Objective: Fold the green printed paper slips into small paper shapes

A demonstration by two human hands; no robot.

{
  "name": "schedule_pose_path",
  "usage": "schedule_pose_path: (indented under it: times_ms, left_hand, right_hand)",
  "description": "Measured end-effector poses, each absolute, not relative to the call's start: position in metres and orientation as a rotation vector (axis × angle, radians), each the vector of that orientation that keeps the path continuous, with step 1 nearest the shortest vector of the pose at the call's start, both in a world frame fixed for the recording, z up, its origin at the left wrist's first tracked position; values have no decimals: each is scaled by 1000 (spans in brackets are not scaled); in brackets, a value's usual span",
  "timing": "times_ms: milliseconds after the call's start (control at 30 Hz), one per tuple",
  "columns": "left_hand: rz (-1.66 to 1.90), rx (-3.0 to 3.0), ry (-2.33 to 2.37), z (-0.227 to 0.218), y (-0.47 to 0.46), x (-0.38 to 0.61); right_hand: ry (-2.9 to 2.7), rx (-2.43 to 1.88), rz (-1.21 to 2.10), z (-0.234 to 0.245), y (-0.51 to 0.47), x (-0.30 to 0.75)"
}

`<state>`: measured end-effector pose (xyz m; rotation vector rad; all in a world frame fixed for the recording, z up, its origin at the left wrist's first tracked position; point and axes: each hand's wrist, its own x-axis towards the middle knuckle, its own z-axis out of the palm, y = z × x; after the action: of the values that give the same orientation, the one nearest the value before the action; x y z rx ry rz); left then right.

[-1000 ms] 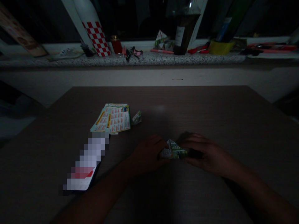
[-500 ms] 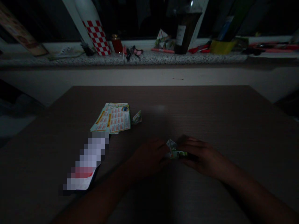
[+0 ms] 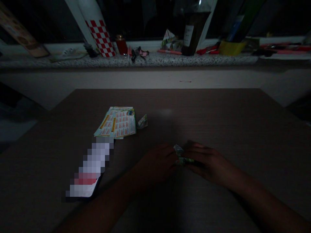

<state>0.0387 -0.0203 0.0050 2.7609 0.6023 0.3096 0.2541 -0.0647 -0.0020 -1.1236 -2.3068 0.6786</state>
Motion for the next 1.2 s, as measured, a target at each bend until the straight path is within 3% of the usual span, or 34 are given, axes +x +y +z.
schedule_pose_path:
  times_ms: [633,1200]
  left_hand:
    - [268,2739,634,4,-21,39]
    - [394,2410,907,-2,-20,40]
  right_hand:
    - [-2328,-1146,657,2,-66,250]
    - [-2392,-1263,423,-7,-64,252]
